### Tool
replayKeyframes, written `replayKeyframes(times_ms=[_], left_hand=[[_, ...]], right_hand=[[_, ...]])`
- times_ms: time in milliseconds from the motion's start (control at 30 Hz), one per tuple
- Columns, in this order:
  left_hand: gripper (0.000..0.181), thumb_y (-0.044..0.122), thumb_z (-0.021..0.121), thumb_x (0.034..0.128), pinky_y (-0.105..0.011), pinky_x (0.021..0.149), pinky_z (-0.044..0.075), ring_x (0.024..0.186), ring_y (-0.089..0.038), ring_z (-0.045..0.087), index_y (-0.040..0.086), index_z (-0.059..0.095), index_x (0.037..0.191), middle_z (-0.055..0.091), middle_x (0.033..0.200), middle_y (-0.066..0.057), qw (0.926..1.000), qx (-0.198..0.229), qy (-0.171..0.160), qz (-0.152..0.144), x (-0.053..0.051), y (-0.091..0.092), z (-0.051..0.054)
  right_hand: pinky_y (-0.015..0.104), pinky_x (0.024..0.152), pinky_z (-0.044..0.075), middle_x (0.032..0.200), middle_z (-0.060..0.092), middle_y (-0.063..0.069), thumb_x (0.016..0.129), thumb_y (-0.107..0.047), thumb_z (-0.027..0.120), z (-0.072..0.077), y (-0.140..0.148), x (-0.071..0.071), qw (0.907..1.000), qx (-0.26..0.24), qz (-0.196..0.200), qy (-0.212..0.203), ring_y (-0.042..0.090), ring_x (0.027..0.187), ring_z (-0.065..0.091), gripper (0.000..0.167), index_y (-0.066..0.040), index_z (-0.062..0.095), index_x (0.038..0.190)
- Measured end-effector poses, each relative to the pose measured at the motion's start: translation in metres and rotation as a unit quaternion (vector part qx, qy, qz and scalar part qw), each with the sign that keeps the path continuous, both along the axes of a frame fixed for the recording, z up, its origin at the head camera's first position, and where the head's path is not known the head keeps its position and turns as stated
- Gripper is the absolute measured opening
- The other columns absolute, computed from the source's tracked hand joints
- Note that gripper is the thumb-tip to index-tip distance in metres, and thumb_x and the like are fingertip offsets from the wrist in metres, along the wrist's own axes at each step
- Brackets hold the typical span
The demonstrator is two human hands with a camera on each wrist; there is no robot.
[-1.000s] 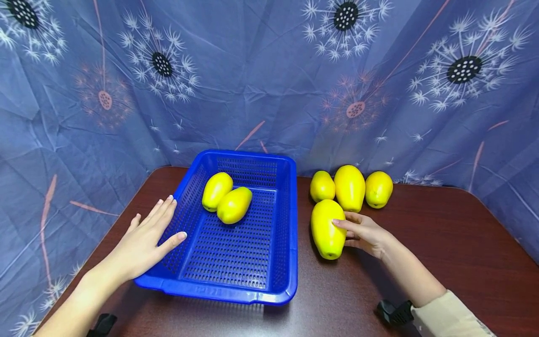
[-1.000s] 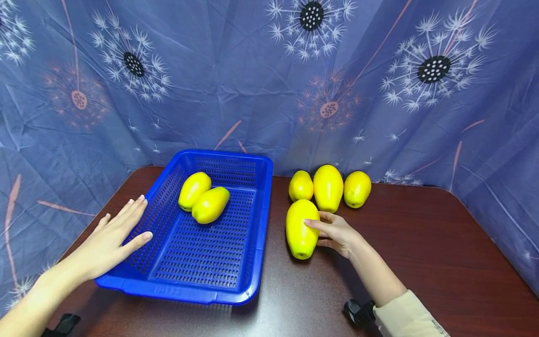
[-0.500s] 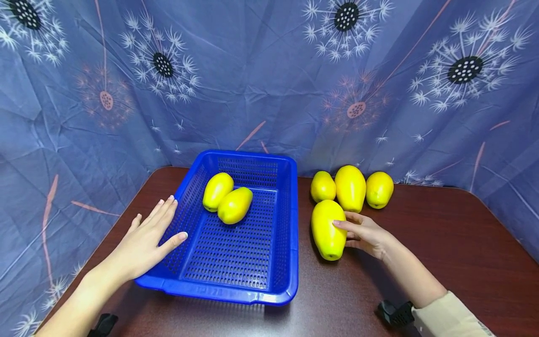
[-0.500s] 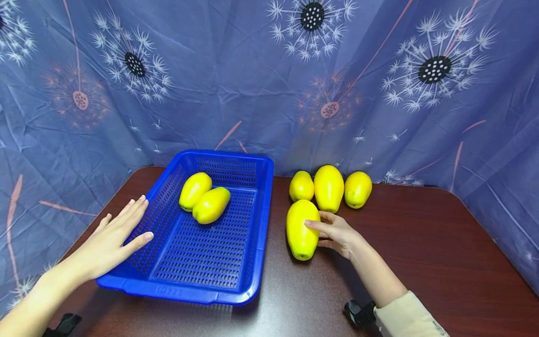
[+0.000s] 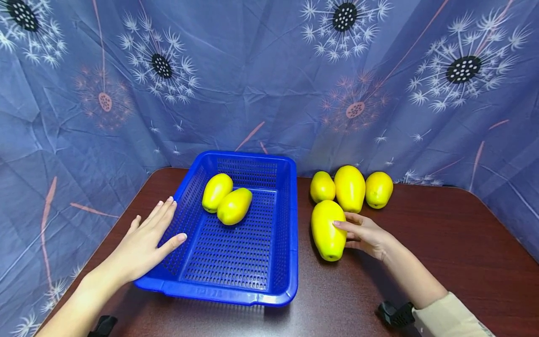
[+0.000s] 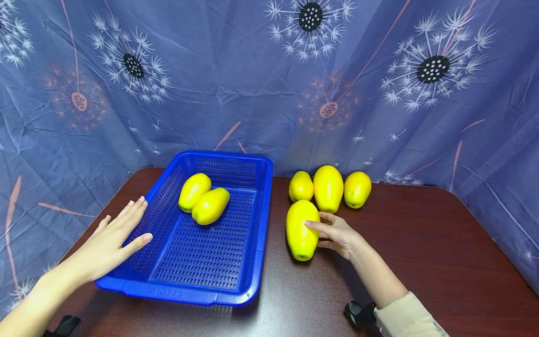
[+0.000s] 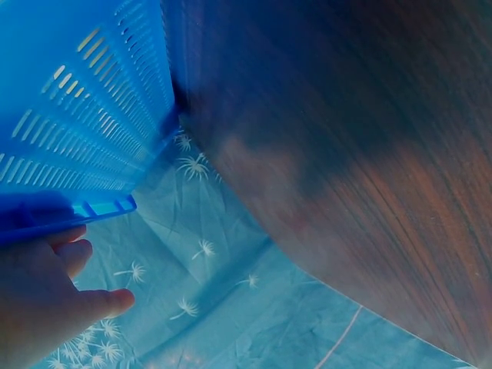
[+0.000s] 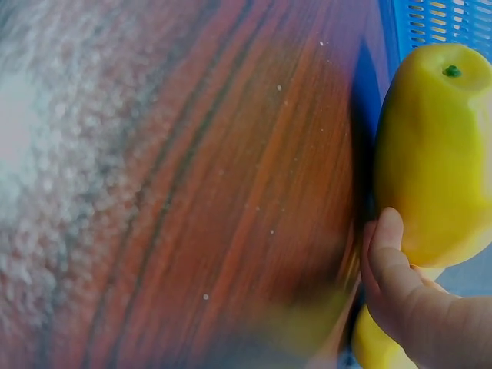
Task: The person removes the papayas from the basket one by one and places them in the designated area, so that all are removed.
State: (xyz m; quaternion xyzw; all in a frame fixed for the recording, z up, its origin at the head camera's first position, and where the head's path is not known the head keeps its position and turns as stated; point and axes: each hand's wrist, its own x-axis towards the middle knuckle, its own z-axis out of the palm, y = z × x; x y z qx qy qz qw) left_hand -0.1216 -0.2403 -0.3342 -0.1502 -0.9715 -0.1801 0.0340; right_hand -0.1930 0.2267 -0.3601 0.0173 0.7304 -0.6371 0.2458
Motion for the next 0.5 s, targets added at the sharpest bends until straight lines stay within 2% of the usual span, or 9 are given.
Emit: replayKeyframes(times_ms=[500], left_hand=[[0.077,0.049,0.045,0.0945,-0.066,0.103,0.001,0.141,-0.033,0.006,0.0,0.018,0.148,0.01,0.155,-0.014,1.0,0.001,-0.005,0.0,0.0009,0.0011,0.0027]], right_hand=[[0.038,0.085,0.049,0.108,0.058,0.002,0.092,-0.029,0.058,0.0007,0.0006,0.0009,1.0,0.002,0.0,-0.003,0.013,0.093,0.061,0.082,0.007,0.008,0.146]])
